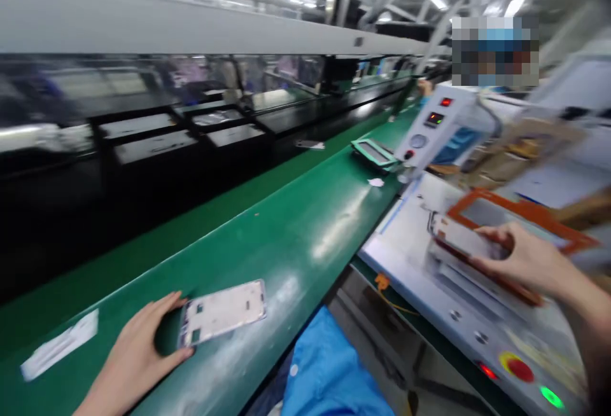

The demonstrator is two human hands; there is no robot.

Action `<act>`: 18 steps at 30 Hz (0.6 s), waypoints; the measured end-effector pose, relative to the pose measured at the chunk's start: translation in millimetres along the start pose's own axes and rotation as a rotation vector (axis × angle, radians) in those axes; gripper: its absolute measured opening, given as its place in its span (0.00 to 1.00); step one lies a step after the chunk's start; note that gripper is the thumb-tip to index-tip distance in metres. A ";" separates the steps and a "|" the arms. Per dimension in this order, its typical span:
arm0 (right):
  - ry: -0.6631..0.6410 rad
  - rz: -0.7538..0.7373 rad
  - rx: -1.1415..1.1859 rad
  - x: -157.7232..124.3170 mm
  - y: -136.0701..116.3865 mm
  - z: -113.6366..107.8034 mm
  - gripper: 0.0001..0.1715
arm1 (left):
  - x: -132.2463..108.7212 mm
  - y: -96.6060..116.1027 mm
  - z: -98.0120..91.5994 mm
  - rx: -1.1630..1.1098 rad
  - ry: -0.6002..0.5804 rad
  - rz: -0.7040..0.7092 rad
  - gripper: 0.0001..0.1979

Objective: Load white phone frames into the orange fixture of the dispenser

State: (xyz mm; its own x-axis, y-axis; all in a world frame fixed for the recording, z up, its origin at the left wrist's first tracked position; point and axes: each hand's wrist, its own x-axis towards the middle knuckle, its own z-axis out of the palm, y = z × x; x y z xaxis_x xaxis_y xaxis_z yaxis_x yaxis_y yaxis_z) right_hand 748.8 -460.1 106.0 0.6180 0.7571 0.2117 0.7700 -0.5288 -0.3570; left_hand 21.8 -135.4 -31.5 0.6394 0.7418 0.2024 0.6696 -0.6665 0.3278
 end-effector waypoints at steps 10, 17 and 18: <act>-0.229 -0.685 0.006 46.9 -326.2 233.6 0.36 | 9.2 36.4 -34.4 -0.300 -0.075 -0.122 0.54; -0.508 -1.069 0.258 -88.9 -424.4 217.2 0.47 | -2.9 37.6 -46.2 -0.546 0.065 -0.246 0.44; -0.539 -1.062 0.256 -102.7 -424.5 212.3 0.46 | -9.0 38.9 -45.9 -0.526 0.064 -0.252 0.42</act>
State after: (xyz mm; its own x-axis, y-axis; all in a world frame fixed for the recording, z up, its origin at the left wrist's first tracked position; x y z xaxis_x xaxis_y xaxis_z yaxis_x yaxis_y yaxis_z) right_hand 324.8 -231.9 42.7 -0.4919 0.8617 0.1245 0.7617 0.4951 -0.4178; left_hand 24.8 -164.6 21.8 0.4496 0.8866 0.1089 0.5099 -0.3548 0.7837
